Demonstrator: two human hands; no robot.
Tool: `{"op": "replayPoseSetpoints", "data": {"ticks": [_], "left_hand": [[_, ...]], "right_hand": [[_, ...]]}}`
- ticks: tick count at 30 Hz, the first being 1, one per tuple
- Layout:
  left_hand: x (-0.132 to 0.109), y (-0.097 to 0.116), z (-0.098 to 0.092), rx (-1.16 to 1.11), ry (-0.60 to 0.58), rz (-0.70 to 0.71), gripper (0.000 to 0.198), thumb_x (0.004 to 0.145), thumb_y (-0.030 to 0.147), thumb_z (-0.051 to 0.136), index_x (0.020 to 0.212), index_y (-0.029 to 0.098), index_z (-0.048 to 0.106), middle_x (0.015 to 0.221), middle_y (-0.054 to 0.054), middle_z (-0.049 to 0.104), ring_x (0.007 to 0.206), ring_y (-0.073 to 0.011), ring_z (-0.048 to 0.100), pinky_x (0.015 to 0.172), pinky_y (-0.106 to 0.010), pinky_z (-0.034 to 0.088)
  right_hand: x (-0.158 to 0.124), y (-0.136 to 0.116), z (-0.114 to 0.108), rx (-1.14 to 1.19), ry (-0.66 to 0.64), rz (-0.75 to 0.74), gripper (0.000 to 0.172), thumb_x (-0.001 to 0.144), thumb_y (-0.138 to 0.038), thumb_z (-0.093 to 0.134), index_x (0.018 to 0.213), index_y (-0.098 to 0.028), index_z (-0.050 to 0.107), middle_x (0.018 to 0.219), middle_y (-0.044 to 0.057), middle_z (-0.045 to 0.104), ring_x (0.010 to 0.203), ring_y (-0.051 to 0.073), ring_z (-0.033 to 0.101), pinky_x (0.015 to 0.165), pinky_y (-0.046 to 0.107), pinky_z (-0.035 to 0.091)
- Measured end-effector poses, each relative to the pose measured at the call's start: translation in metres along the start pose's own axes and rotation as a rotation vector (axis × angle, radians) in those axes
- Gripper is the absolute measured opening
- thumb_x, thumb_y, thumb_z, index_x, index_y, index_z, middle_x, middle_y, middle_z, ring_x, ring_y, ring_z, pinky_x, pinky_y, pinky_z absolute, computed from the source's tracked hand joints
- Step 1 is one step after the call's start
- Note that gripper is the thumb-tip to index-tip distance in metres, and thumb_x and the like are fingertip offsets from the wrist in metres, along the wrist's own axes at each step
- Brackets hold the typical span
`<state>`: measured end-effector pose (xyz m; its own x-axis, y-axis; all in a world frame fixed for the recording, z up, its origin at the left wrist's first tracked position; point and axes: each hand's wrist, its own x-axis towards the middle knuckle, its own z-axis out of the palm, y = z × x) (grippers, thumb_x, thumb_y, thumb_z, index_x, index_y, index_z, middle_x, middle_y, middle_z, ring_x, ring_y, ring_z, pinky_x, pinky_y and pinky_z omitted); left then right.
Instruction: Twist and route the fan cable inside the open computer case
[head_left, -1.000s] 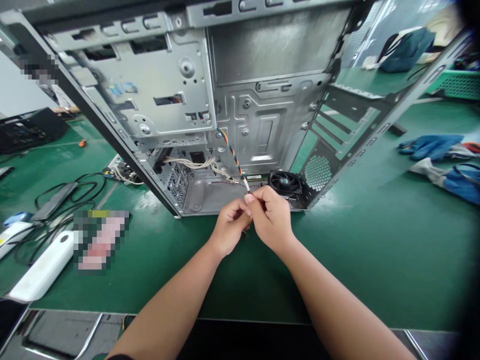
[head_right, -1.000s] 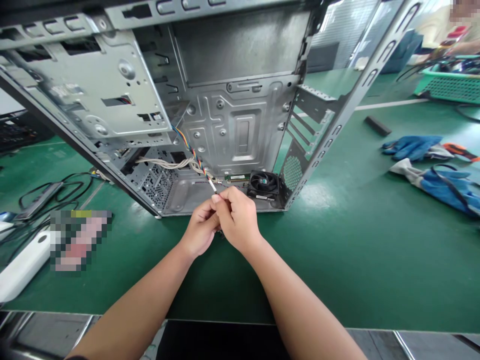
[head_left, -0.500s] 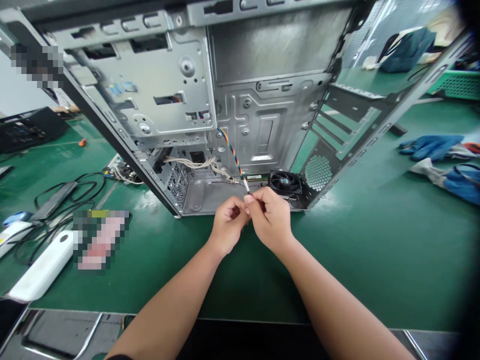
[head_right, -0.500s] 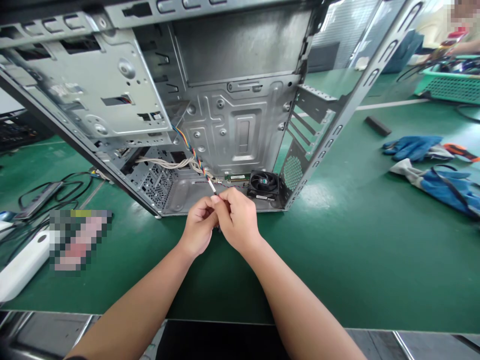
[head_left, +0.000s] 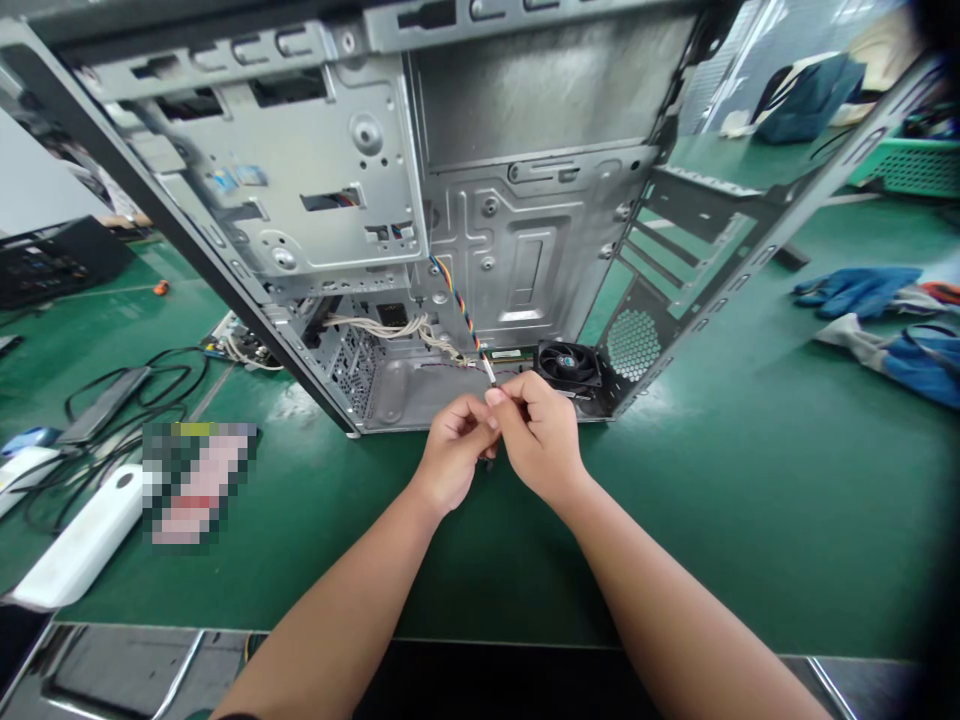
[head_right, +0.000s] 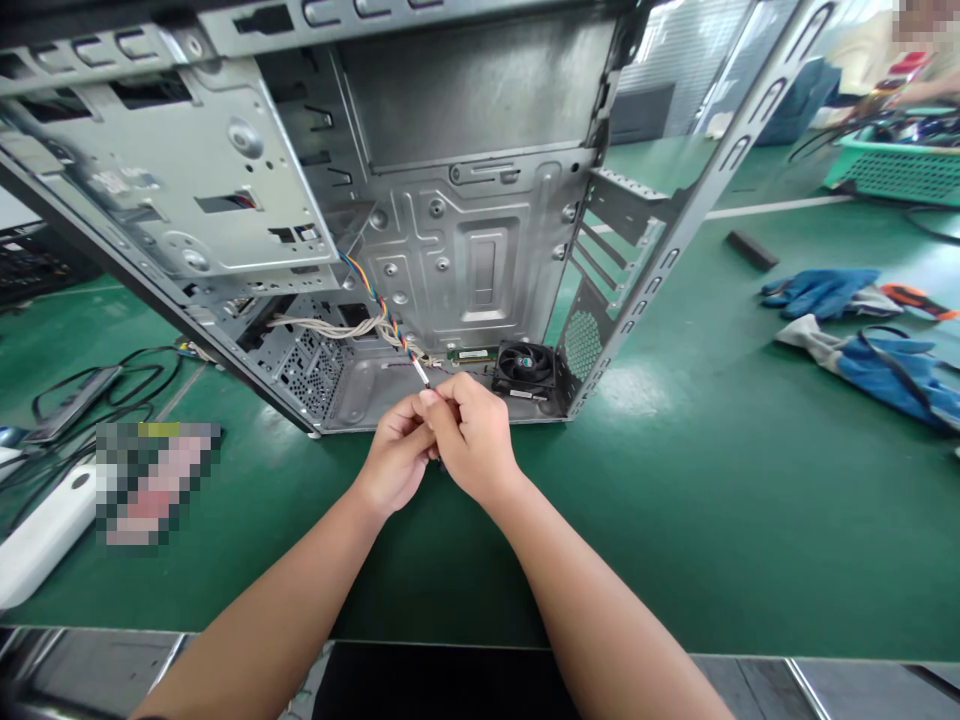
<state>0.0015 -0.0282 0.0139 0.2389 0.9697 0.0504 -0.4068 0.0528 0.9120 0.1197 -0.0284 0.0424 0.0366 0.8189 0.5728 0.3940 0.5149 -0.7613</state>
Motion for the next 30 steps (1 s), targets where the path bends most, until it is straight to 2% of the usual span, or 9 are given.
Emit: {"op": "replayPoseSetpoints", "data": {"ticks": [3, 10, 23, 30], "left_hand": [[-0.0006, 0.0004, 0.0015, 0.058, 0.054, 0.046, 0.027, 0.074, 0.030, 0.076, 0.072, 0.016, 0.053, 0.061, 0.005, 0.052, 0.053, -0.0059, 0.046, 0.050, -0.018, 0.037], [0.0002, -0.0020, -0.0005, 0.124, 0.069, 0.101, 0.028, 0.072, 0.028, 0.077, 0.069, 0.016, 0.052, 0.060, 0.005, 0.051, 0.054, -0.0065, 0.046, 0.051, -0.019, 0.038], [0.0008, 0.0011, -0.0018, 0.005, -0.069, -0.024, 0.030, 0.077, 0.032, 0.074, 0.070, 0.015, 0.050, 0.059, 0.004, 0.052, 0.048, -0.0057, 0.048, 0.046, -0.019, 0.036], [-0.0004, -0.0008, -0.0001, 0.082, 0.046, 0.059, 0.028, 0.073, 0.029, 0.077, 0.071, 0.016, 0.052, 0.061, 0.005, 0.051, 0.053, -0.0059, 0.047, 0.051, -0.019, 0.039]], "right_hand": [[0.0002, 0.0009, 0.0007, -0.034, 0.021, -0.026, 0.020, 0.089, -0.025, 0.053, 0.070, -0.021, 0.049, 0.058, -0.005, 0.051, 0.052, 0.010, 0.047, 0.052, 0.024, 0.036], [-0.0002, 0.0007, 0.0008, -0.057, 0.030, -0.055, 0.021, 0.088, -0.024, 0.055, 0.069, -0.021, 0.049, 0.056, -0.006, 0.047, 0.050, 0.009, 0.043, 0.051, 0.024, 0.034], [-0.0009, -0.0016, -0.0006, 0.029, -0.063, 0.030, 0.021, 0.090, -0.025, 0.052, 0.070, -0.022, 0.048, 0.059, -0.004, 0.052, 0.055, 0.011, 0.051, 0.055, 0.025, 0.039], [0.0000, -0.0002, 0.0002, -0.055, 0.020, -0.025, 0.020, 0.088, -0.026, 0.054, 0.069, -0.021, 0.050, 0.055, -0.006, 0.047, 0.051, 0.010, 0.044, 0.052, 0.025, 0.036]]}}
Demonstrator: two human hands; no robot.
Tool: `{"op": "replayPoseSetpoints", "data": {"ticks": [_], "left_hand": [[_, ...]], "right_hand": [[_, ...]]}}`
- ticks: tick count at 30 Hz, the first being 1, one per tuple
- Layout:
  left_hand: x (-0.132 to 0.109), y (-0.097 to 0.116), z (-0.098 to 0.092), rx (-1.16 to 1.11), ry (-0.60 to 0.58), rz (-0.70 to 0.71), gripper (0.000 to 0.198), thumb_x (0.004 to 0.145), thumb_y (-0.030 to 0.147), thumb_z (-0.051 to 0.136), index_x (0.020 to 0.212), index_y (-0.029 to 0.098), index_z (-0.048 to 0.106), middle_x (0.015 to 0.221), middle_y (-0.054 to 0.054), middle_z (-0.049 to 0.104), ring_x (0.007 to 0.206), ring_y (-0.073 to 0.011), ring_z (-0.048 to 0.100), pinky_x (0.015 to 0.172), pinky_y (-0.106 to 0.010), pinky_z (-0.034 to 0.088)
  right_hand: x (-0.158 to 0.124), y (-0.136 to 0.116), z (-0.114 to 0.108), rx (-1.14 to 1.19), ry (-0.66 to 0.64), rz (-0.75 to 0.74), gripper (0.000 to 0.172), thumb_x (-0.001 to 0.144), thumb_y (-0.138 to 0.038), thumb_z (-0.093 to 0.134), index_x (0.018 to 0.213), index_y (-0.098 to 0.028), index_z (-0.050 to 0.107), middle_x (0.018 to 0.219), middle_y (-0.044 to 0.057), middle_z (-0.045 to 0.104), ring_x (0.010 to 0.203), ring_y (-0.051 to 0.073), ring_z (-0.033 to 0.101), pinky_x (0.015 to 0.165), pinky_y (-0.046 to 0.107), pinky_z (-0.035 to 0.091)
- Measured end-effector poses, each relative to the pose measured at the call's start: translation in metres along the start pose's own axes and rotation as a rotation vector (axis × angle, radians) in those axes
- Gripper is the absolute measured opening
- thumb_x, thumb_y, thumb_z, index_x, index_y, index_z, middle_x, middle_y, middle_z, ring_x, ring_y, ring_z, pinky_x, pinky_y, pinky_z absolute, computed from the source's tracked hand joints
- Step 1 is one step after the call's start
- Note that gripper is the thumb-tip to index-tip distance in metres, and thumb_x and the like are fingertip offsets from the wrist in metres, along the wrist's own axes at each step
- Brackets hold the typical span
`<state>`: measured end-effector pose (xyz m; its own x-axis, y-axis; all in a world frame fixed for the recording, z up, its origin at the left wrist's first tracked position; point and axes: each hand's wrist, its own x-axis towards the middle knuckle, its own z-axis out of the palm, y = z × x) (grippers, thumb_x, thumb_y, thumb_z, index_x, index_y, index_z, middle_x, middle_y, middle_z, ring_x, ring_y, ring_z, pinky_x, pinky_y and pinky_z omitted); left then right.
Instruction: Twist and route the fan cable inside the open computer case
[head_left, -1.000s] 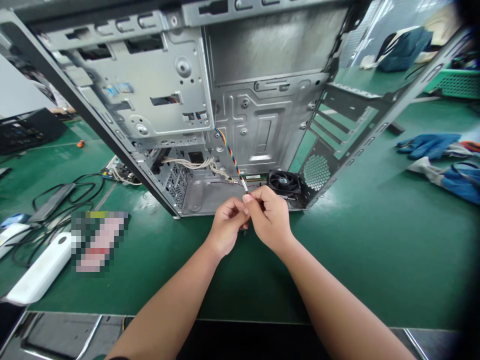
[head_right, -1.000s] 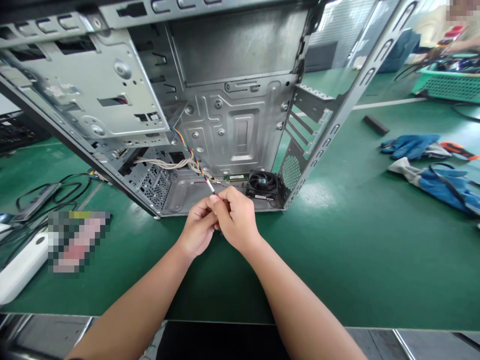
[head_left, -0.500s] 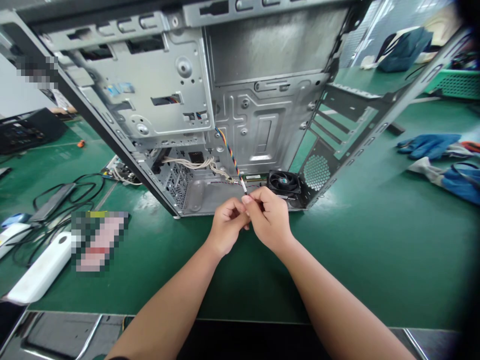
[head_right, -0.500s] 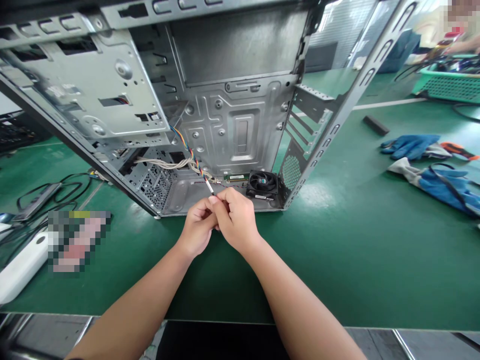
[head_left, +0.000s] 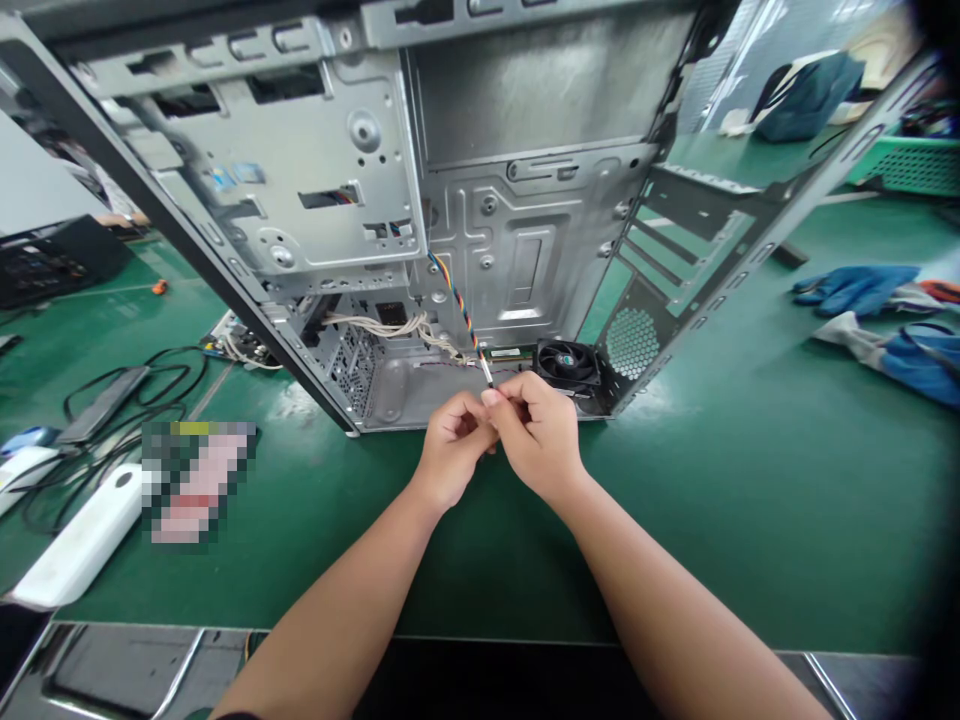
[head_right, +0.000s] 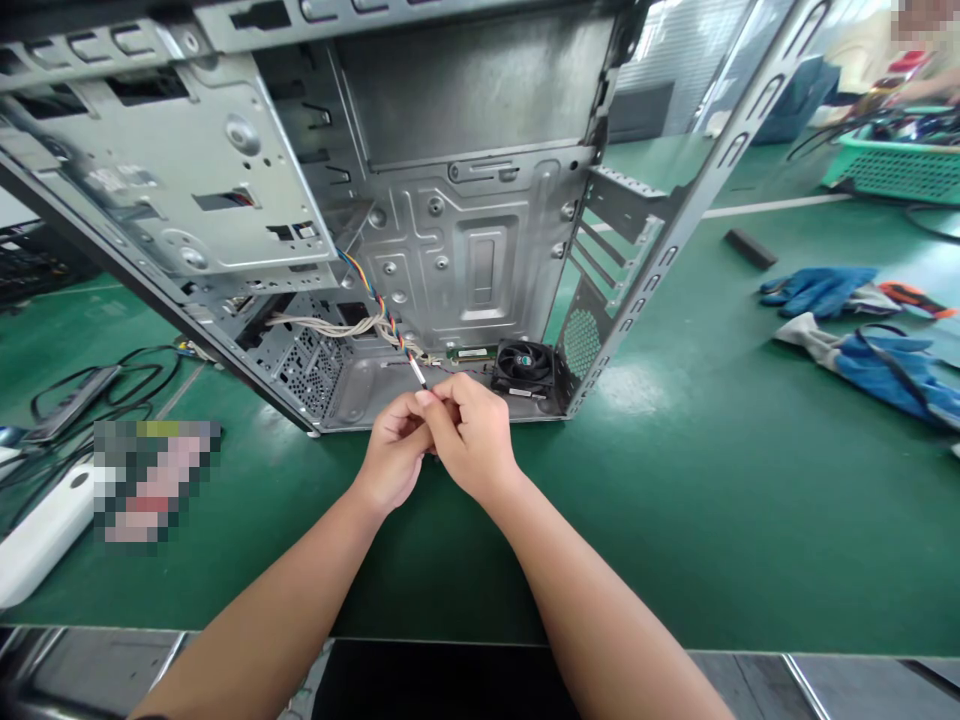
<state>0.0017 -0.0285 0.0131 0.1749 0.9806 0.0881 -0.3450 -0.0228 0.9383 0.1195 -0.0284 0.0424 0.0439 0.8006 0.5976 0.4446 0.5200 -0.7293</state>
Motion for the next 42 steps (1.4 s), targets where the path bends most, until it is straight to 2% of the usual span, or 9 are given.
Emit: {"op": "replayPoseSetpoints", "data": {"ticks": [5, 9, 20, 25, 29, 33, 42], "left_hand": [[0.0002, 0.0000, -0.0004, 0.033, -0.001, 0.025, 0.028, 0.073, 0.031, 0.077, 0.071, 0.016, 0.052, 0.062, 0.005, 0.051, 0.055, -0.0064, 0.047, 0.052, -0.019, 0.039], [0.0006, -0.0004, -0.0013, 0.029, -0.042, -0.007, 0.030, 0.076, 0.033, 0.075, 0.071, 0.016, 0.051, 0.062, 0.005, 0.050, 0.053, -0.0063, 0.048, 0.050, -0.020, 0.038], [0.0015, 0.0011, -0.0025, -0.050, -0.125, -0.068, 0.032, 0.078, 0.035, 0.073, 0.069, 0.015, 0.049, 0.060, 0.005, 0.050, 0.050, -0.0054, 0.048, 0.049, -0.019, 0.036], [0.0022, 0.0008, -0.0017, -0.009, -0.079, -0.041, 0.032, 0.076, 0.036, 0.074, 0.071, 0.016, 0.050, 0.059, 0.005, 0.049, 0.051, -0.0058, 0.047, 0.049, -0.019, 0.036], [0.0020, 0.0025, 0.0004, 0.066, -0.022, 0.032, 0.036, 0.073, 0.035, 0.077, 0.066, 0.016, 0.048, 0.059, 0.006, 0.046, 0.053, -0.0064, 0.046, 0.052, -0.020, 0.039], [0.0023, 0.0039, 0.0008, 0.086, -0.032, 0.061, 0.037, 0.075, 0.035, 0.076, 0.064, 0.016, 0.046, 0.057, 0.005, 0.047, 0.053, -0.0066, 0.047, 0.051, -0.020, 0.039], [0.0017, 0.0060, 0.0007, 0.047, -0.103, 0.028, 0.029, 0.080, 0.042, 0.069, 0.075, 0.016, 0.057, 0.060, 0.004, 0.049, 0.054, -0.0072, 0.046, 0.052, -0.020, 0.038]], "right_hand": [[-0.0008, 0.0002, 0.0007, -0.007, 0.023, -0.016, 0.020, 0.088, -0.026, 0.055, 0.069, -0.021, 0.050, 0.054, -0.006, 0.043, 0.049, 0.009, 0.041, 0.051, 0.025, 0.035], [-0.0012, 0.0002, 0.0005, -0.006, 0.020, 0.014, 0.019, 0.087, -0.028, 0.056, 0.070, -0.021, 0.051, 0.053, -0.006, 0.044, 0.049, 0.010, 0.042, 0.051, 0.025, 0.035], [-0.0001, -0.0007, 0.0001, 0.031, -0.066, 0.017, 0.021, 0.091, -0.025, 0.050, 0.070, -0.022, 0.047, 0.061, -0.003, 0.053, 0.058, 0.012, 0.052, 0.056, 0.026, 0.039], [-0.0008, 0.0010, 0.0010, -0.023, -0.043, -0.025, 0.021, 0.091, -0.026, 0.050, 0.070, -0.021, 0.049, 0.061, -0.003, 0.053, 0.055, 0.011, 0.050, 0.054, 0.026, 0.038], [-0.0013, 0.0020, 0.0031, -0.100, 0.009, -0.092, 0.021, 0.091, -0.027, 0.051, 0.070, -0.021, 0.051, 0.060, -0.003, 0.052, 0.054, 0.011, 0.048, 0.054, 0.026, 0.037], [-0.0006, 0.0019, 0.0044, -0.132, 0.020, -0.128, 0.021, 0.091, -0.027, 0.051, 0.070, -0.021, 0.051, 0.060, -0.002, 0.052, 0.054, 0.012, 0.048, 0.054, 0.027, 0.037], [0.0037, -0.0025, 0.0038, -0.232, -0.062, -0.152, 0.019, 0.091, -0.023, 0.046, 0.073, -0.022, 0.048, 0.063, 0.001, 0.056, 0.060, 0.015, 0.053, 0.059, 0.028, 0.039]]}}
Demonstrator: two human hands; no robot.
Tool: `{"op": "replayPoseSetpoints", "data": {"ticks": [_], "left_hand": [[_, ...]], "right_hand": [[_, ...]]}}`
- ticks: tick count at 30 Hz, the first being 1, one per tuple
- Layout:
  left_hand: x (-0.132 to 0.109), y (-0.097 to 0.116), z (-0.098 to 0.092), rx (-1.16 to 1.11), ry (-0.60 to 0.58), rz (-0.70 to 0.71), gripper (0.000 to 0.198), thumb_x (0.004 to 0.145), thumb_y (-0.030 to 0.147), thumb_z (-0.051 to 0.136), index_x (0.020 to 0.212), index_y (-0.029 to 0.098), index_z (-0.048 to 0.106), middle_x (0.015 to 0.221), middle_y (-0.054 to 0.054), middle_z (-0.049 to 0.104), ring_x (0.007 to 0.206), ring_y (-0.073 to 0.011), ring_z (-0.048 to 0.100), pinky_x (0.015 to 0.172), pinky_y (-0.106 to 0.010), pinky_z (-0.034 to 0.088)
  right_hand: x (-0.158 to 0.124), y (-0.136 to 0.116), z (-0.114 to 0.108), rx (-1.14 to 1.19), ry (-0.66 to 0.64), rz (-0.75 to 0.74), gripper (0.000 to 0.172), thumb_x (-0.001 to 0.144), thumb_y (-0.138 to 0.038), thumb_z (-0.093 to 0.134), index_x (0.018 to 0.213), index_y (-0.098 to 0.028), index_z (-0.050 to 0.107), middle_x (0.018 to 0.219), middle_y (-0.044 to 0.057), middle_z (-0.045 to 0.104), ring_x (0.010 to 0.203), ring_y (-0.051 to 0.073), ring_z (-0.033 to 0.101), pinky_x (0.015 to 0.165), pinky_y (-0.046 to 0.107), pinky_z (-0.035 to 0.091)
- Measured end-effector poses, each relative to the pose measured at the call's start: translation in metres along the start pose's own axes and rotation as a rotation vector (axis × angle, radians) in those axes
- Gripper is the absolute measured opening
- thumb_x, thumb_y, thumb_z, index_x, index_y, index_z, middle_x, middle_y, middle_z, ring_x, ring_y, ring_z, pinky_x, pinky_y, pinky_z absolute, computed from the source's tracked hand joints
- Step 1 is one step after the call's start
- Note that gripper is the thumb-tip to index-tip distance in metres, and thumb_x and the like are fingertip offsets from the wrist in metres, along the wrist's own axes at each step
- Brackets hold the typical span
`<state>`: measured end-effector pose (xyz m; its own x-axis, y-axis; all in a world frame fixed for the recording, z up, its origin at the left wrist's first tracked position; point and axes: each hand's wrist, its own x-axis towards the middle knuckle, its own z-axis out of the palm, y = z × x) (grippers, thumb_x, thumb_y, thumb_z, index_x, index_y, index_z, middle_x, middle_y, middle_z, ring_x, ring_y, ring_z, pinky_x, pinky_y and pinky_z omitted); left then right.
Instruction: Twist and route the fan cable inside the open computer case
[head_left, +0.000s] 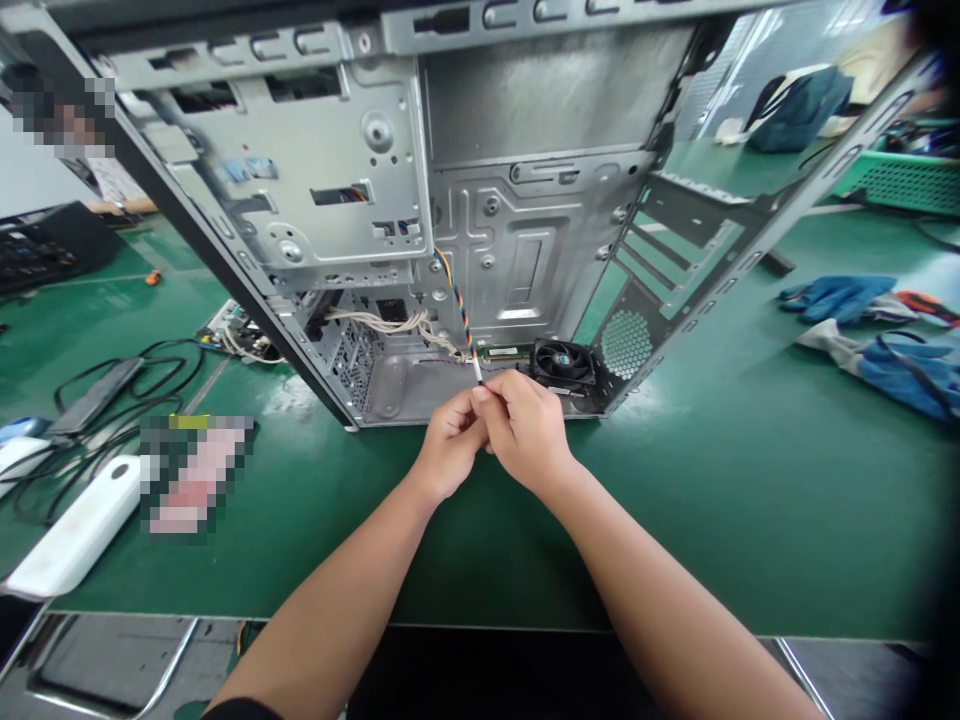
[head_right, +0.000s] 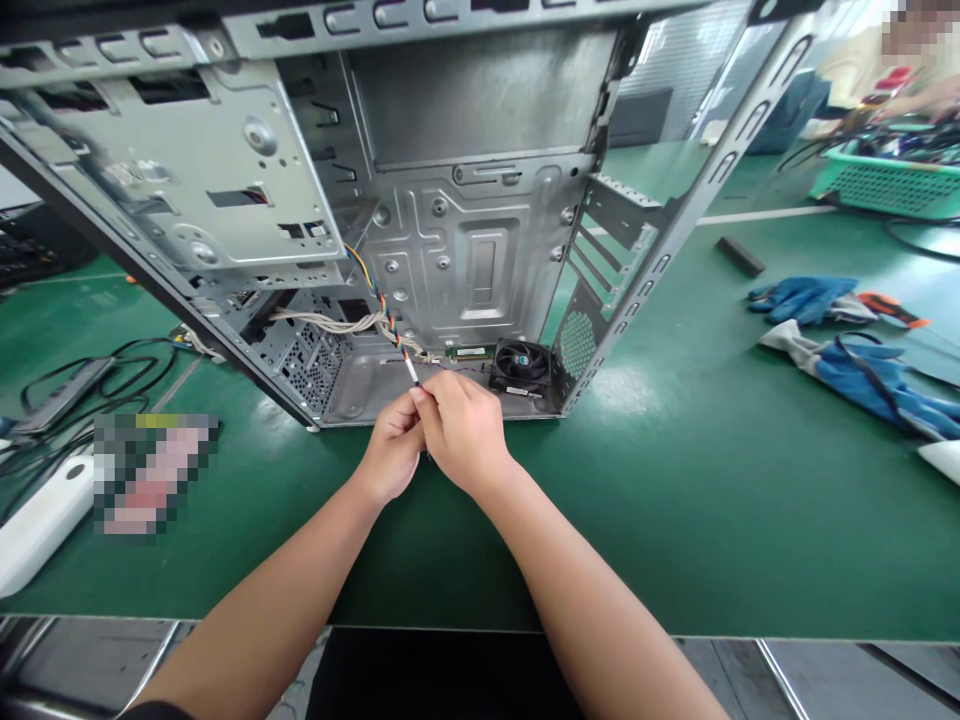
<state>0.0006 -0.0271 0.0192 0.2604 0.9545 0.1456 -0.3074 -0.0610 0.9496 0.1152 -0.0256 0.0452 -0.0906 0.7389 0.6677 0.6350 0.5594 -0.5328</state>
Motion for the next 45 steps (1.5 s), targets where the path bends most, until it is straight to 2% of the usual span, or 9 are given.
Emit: {"op": "replayPoseSetpoints", "data": {"ticks": [8, 15, 21, 24, 30, 34, 38, 42, 45], "left_hand": [[0.000, -0.002, -0.001, 0.161, 0.124, 0.135, 0.033, 0.082, 0.045, 0.065, 0.072, 0.016, 0.057, 0.066, 0.002, 0.050, 0.062, -0.0097, 0.043, 0.058, -0.022, 0.036], [-0.007, -0.003, 0.004, 0.458, 0.312, 0.330, 0.031, 0.088, 0.033, 0.060, 0.063, 0.017, 0.051, 0.060, 0.002, 0.047, 0.059, -0.0113, 0.038, 0.059, -0.026, 0.029], [-0.009, 0.005, 0.006, 0.582, 0.335, 0.409, 0.026, 0.086, 0.021, 0.059, 0.062, 0.017, 0.051, 0.064, 0.002, 0.049, 0.061, -0.0111, 0.042, 0.061, -0.025, 0.032], [-0.009, 0.009, 0.007, 0.556, 0.286, 0.342, 0.022, 0.086, 0.020, 0.058, 0.065, 0.018, 0.053, 0.065, 0.002, 0.051, 0.060, -0.0104, 0.046, 0.060, -0.024, 0.035], [-0.008, 0.011, 0.009, 0.219, 0.174, 0.061, 0.018, 0.083, 0.025, 0.061, 0.070, 0.018, 0.053, 0.059, 0.004, 0.053, 0.051, -0.0082, 0.051, 0.051, -0.021, 0.037], [-0.007, 0.018, 0.014, 0.135, 0.174, -0.017, 0.016, 0.080, 0.024, 0.064, 0.070, 0.016, 0.054, 0.058, 0.004, 0.052, 0.050, -0.0066, 0.050, 0.050, -0.019, 0.037], [-0.005, 0.035, 0.020, 0.130, 0.120, -0.094, 0.013, 0.080, 0.022, 0.063, 0.074, 0.015, 0.055, 0.057, 0.005, 0.050, 0.051, -0.0055, 0.049, 0.051, -0.019, 0.037], [0.001, 0.051, 0.018, 0.116, -0.026, -0.132, 0.012, 0.078, 0.020, 0.064, 0.073, 0.015, 0.055, 0.060, 0.005, 0.051, 0.052, -0.0046, 0.047, 0.051, -0.020, 0.037], [0.009, 0.054, 0.009, 0.057, -0.176, -0.115, 0.019, 0.076, 0.023, 0.069, 0.070, 0.015, 0.053, 0.060, 0.005, 0.050, 0.051, -0.0045, 0.045, 0.050, -0.020, 0.035]], "right_hand": [[0.009, -0.003, -0.002, -0.260, -0.019, -0.135, 0.026, 0.092, -0.024, 0.043, 0.067, -0.021, 0.049, 0.063, 0.004, 0.057, 0.059, 0.017, 0.051, 0.056, 0.030, 0.033], [0.016, 0.007, -0.004, -0.255, -0.044, -0.278, 0.029, 0.090, -0.027, 0.046, 0.061, -0.022, 0.049, 0.059, 0.003, 0.055, 0.057, 0.017, 0.048, 0.057, 0.031, 0.035], [0.021, 0.009, -0.007, -0.070, -0.073, -0.197, 0.023, 0.089, -0.023, 0.047, 0.066, -0.021, 0.049, 0.059, 0.001, 0.052, 0.056, 0.015, 0.046, 0.056, 0.029, 0.035], [0.022, 0.008, -0.010, 0.053, -0.125, -0.125, 0.022, 0.089, -0.021, 0.048, 0.068, -0.021, 0.046, 0.059, -0.002, 0.049, 0.055, 0.013, 0.045, 0.056, 0.027, 0.033], [0.023, 0.007, -0.015, 0.175, -0.192, -0.021, 0.022, 0.089, -0.020, 0.049, 0.067, -0.021, 0.044, 0.060, -0.004, 0.047, 0.057, 0.011, 0.046, 0.057, 0.025, 0.034], [0.026, 0.003, -0.021, 0.179, -0.198, 0.001, 0.023, 0.088, -0.021, 0.050, 0.066, -0.020, 0.046, 0.058, -0.004, 0.047, 0.055, 0.010, 0.044, 0.057, 0.024, 0.033], [0.034, -0.001, -0.032, 0.159, -0.224, 0.028, 0.021, 0.086, -0.022, 0.053, 0.065, -0.018, 0.052, 0.056, -0.005, 0.049, 0.052, 0.008, 0.042, 0.055, 0.024, 0.032], [0.044, -0.005, -0.046, 0.175, -0.316, 0.067, 0.022, 0.084, -0.022, 0.054, 0.063, -0.018, 0.053, 0.052, -0.006, 0.048, 0.049, 0.007, 0.039, 0.052, 0.023, 0.029], [0.053, -0.009, -0.054, 0.185, -0.385, 0.084, 0.021, 0.083, -0.023, 0.054, 0.062, -0.018, 0.053, 0.052, -0.005, 0.050, 0.050, 0.007, 0.039, 0.052, 0.024, 0.028]]}}
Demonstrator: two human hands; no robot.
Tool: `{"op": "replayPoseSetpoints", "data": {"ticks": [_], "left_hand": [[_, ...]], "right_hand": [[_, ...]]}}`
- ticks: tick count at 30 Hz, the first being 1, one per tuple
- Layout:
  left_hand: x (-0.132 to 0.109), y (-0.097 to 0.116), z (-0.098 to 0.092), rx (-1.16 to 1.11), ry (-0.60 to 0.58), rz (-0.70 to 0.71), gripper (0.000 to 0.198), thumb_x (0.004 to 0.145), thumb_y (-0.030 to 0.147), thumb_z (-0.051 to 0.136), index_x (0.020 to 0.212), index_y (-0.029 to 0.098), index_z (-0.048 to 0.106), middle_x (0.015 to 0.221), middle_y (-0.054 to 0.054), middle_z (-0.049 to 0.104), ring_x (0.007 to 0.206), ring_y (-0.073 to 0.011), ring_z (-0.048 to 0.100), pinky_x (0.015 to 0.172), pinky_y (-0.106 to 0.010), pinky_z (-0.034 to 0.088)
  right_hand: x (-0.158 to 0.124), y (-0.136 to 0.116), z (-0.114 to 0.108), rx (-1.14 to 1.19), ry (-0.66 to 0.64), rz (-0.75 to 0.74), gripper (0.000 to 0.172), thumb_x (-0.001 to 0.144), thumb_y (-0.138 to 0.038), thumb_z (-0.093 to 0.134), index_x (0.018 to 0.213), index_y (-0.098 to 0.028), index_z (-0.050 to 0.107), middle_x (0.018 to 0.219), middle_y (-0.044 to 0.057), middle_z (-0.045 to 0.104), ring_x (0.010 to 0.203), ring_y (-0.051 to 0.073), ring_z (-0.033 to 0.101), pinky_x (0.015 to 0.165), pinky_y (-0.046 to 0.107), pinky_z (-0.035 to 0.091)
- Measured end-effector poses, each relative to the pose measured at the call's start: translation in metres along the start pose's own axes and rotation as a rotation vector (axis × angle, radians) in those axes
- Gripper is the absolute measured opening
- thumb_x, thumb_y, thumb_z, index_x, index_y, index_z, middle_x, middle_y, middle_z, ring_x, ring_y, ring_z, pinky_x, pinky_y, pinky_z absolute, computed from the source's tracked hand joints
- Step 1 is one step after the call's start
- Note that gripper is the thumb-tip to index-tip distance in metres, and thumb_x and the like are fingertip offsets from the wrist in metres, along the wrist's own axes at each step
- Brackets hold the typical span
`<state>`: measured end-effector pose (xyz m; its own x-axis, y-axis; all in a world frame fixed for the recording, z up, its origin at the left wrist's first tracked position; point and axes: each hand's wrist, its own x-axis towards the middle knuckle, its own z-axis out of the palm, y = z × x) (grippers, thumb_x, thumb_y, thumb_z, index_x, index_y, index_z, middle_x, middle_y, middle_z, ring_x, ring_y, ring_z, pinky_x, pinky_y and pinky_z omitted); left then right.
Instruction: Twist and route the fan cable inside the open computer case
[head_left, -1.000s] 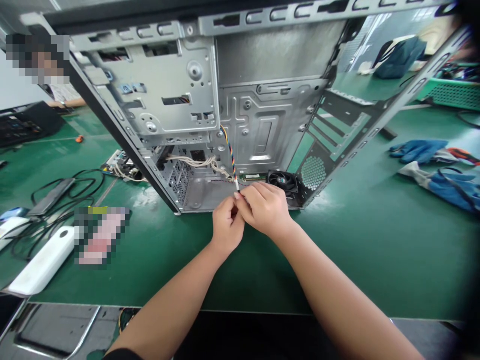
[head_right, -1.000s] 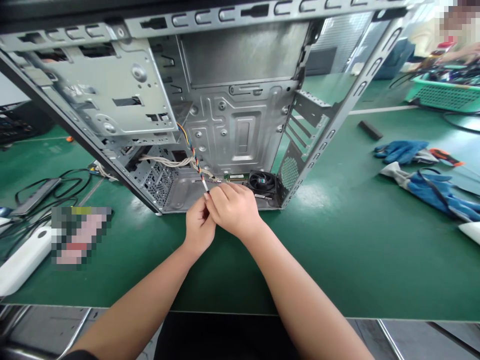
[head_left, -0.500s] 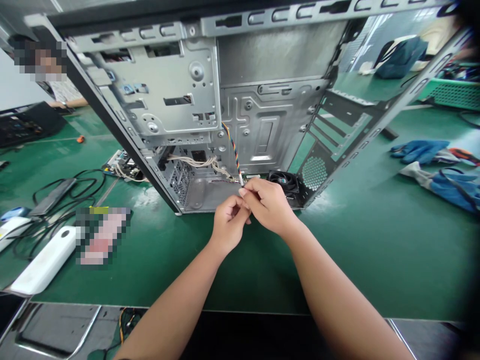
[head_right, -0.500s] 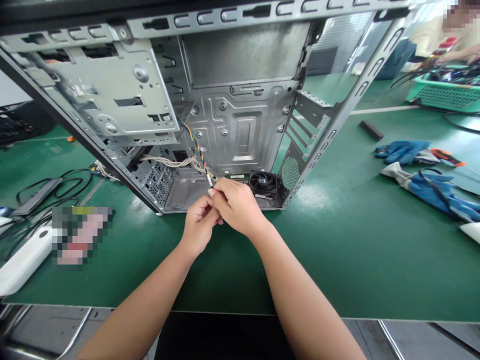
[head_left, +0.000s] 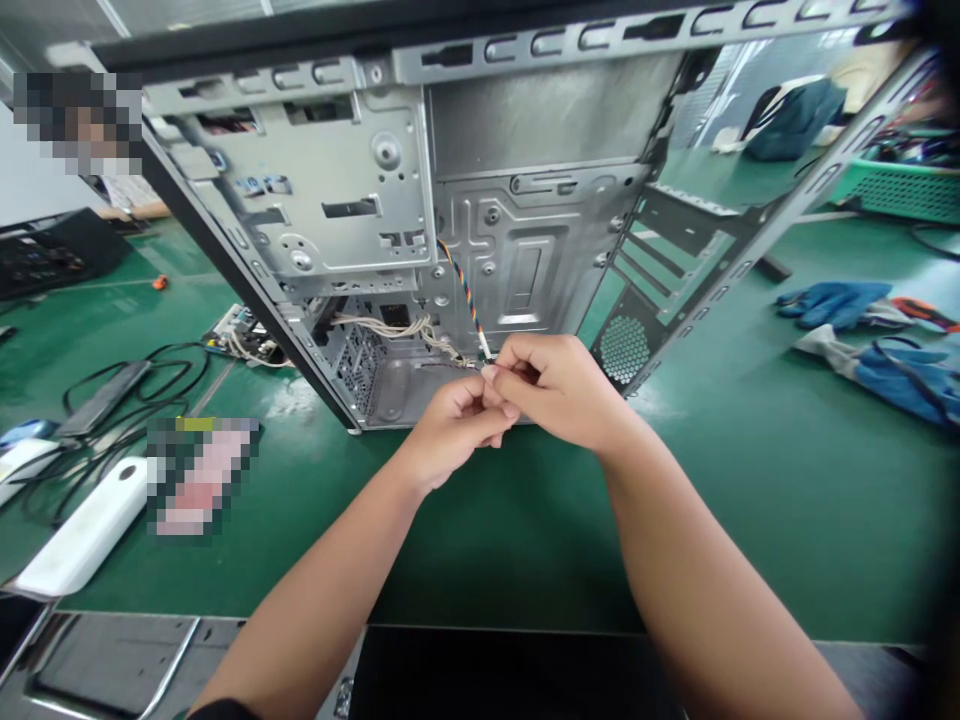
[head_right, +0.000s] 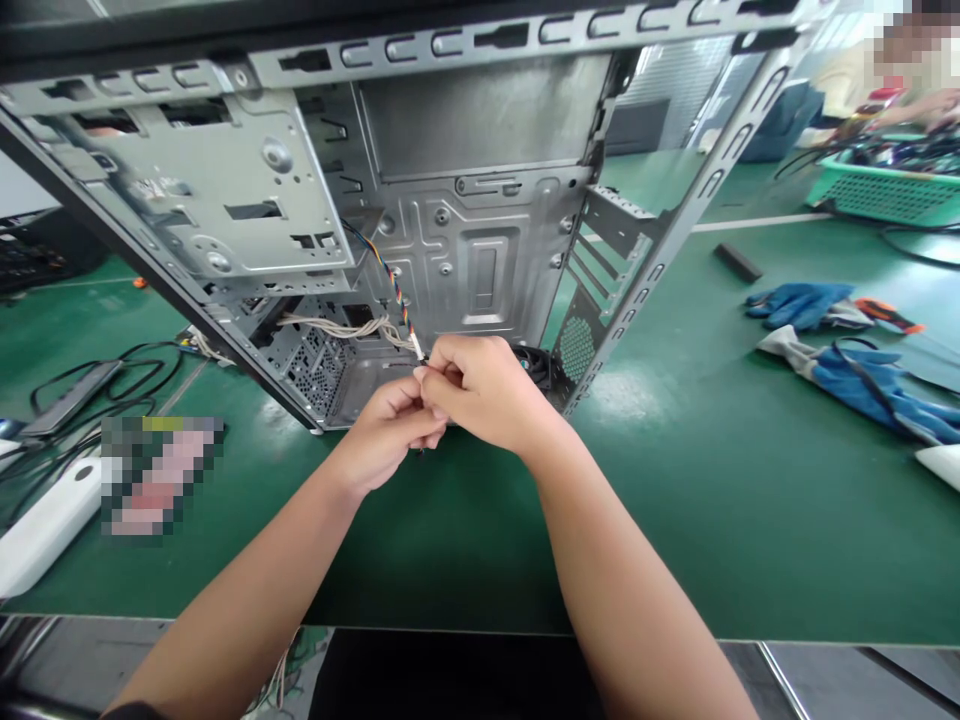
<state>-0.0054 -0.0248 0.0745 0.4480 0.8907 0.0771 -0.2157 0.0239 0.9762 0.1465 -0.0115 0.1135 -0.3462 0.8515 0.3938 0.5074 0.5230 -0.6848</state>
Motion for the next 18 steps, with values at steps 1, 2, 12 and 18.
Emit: {"op": "replayPoseSetpoints", "data": {"ticks": [1, 2, 12, 18], "left_hand": [[0.002, -0.001, -0.004, -0.009, -0.036, 0.016, 0.021, 0.076, 0.024, 0.070, 0.070, 0.015, 0.052, 0.059, 0.006, 0.049, 0.051, -0.0044, 0.045, 0.050, -0.020, 0.035], [0.005, -0.002, -0.008, -0.016, -0.060, 0.033, 0.022, 0.076, 0.024, 0.071, 0.070, 0.015, 0.052, 0.059, 0.006, 0.049, 0.051, -0.0046, 0.045, 0.050, -0.020, 0.034], [0.016, -0.031, -0.032, -0.114, -0.117, 0.065, 0.023, 0.072, 0.026, 0.078, 0.073, 0.015, 0.057, 0.059, 0.006, 0.051, 0.051, -0.0051, 0.046, 0.051, -0.021, 0.036], [0.012, -0.031, -0.035, -0.105, -0.193, 0.037, 0.030, 0.075, 0.034, 0.075, 0.067, 0.015, 0.053, 0.053, 0.003, 0.056, 0.048, -0.0065, 0.050, 0.047, -0.021, 0.033]], "right_hand": [[0.002, -0.002, -0.003, -0.004, -0.026, -0.001, 0.020, 0.081, -0.023, 0.055, 0.062, -0.018, 0.052, 0.052, -0.006, 0.049, 0.050, 0.007, 0.039, 0.052, 0.024, 0.027], [0.003, -0.004, -0.005, -0.017, -0.036, 0.001, 0.020, 0.080, -0.022, 0.056, 0.061, -0.018, 0.050, 0.052, -0.006, 0.048, 0.050, 0.007, 0.039, 0.052, 0.024, 0.027], [0.012, -0.016, -0.006, -0.125, -0.178, -0.055, 0.022, 0.080, -0.020, 0.050, 0.058, -0.018, 0.044, 0.055, -0.005, 0.048, 0.055, 0.007, 0.039, 0.055, 0.025, 0.024], [0.010, -0.015, -0.007, -0.127, -0.213, -0.063, 0.023, 0.080, -0.016, 0.049, 0.058, -0.017, 0.043, 0.054, -0.006, 0.045, 0.053, 0.007, 0.034, 0.054, 0.026, 0.022]]}}
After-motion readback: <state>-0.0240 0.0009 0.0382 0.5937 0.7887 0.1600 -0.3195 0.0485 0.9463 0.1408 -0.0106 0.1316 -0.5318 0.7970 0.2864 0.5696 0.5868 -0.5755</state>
